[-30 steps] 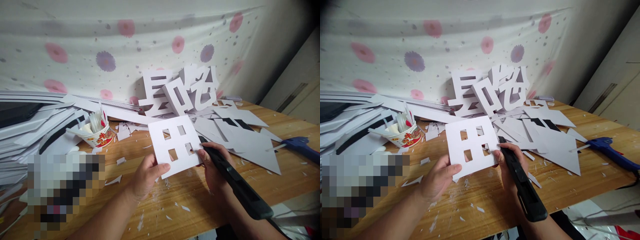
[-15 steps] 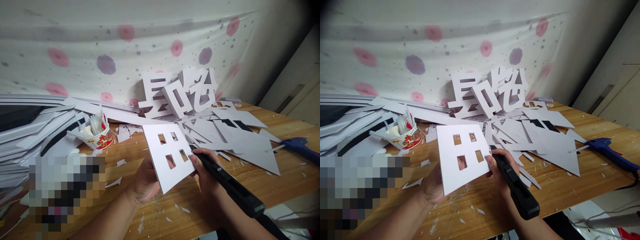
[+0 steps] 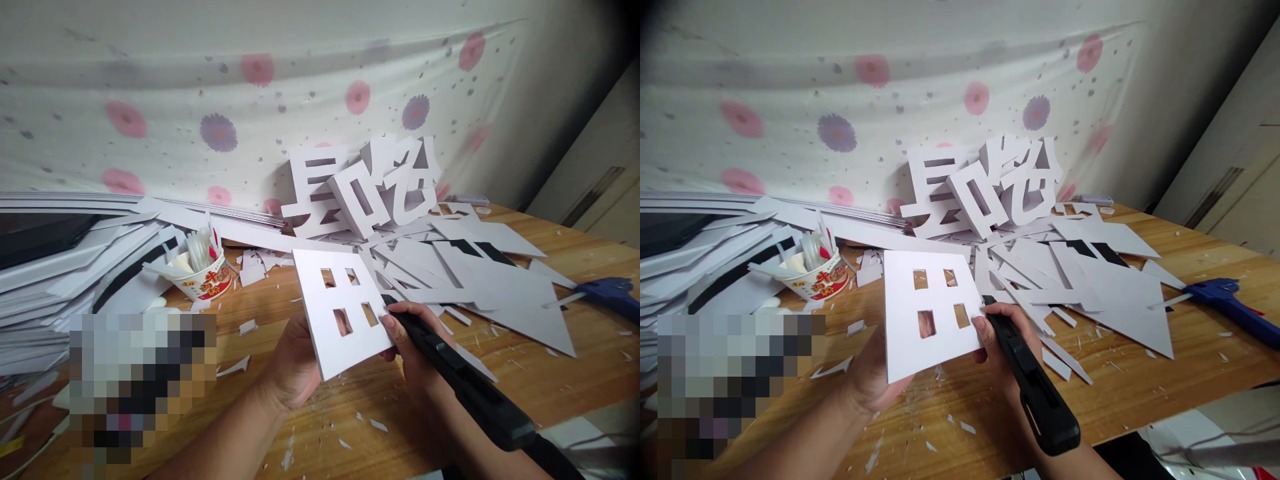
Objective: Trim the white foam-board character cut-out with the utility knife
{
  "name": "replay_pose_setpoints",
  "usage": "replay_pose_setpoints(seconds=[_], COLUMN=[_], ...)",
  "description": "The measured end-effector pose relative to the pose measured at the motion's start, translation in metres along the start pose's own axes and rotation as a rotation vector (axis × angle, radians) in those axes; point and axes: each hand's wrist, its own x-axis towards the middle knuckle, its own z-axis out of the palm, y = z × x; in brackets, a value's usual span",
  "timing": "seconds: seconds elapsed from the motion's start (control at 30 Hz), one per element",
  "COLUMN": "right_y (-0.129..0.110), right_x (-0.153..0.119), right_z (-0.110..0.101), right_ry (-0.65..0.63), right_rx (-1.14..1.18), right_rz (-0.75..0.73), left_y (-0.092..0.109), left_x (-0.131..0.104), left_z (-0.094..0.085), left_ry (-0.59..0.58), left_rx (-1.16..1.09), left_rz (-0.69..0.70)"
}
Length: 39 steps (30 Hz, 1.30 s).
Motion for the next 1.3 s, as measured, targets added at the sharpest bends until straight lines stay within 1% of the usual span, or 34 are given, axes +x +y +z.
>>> replay_pose_setpoints(seconds=[0.1, 0.17, 0.37, 0.5, 0.6, 0.7, 0.87, 0.97, 1.17, 1.23, 1.3], right_y=[-0.003, -0.001, 0.012, 0.012, 0.011, 0.011, 0.009, 0.008, 0.014, 0.017, 0.017], right_x=[-0.001, 0.000, 0.008, 0.008, 0.009, 0.009, 0.008, 0.007, 0.008, 0.009, 0.008], right_z=[0.002, 0.001, -0.007, -0.008, -0.007, -0.006, -0.005, -0.005, -0.007, -0.007, -0.007], right_ry=[0.049, 0.075, 0.100, 0.121, 0.129, 0.135, 0.099, 0.096, 0.083, 0.080, 0.086], right_rx=[-0.002, 0.018, 0.042, 0.047, 0.052, 0.051, 0.049, 0.027, 0.048, 0.061, 0.084], right_rz=[0.020, 0.019, -0.068, -0.070, -0.069, -0.077, -0.084, -0.086, -0.079, -0.072, -0.055], left_y=[-0.003, -0.005, -0.010, -0.009, -0.006, -0.003, -0.002, -0.002, -0.004, -0.007, -0.011], left_x=[0.000, 0.000, 0.001, 0.002, 0.002, 0.001, 0.001, 0.001, 0.001, 0.002, 0.004], left_z=[-0.003, -0.005, -0.009, -0.010, -0.010, -0.009, -0.009, -0.010, -0.010, -0.011, -0.012], left_ry=[-0.048, -0.046, 0.107, 0.114, 0.099, 0.057, -0.026, -0.049, -0.026, 0.024, 0.102], left_rx=[-0.099, -0.114, -0.044, -0.012, -0.023, -0.055, -0.070, -0.062, -0.082, -0.076, -0.041], left_rz=[0.039, 0.038, -0.009, -0.023, -0.035, -0.037, -0.037, -0.052, -0.058, -0.090, -0.140])
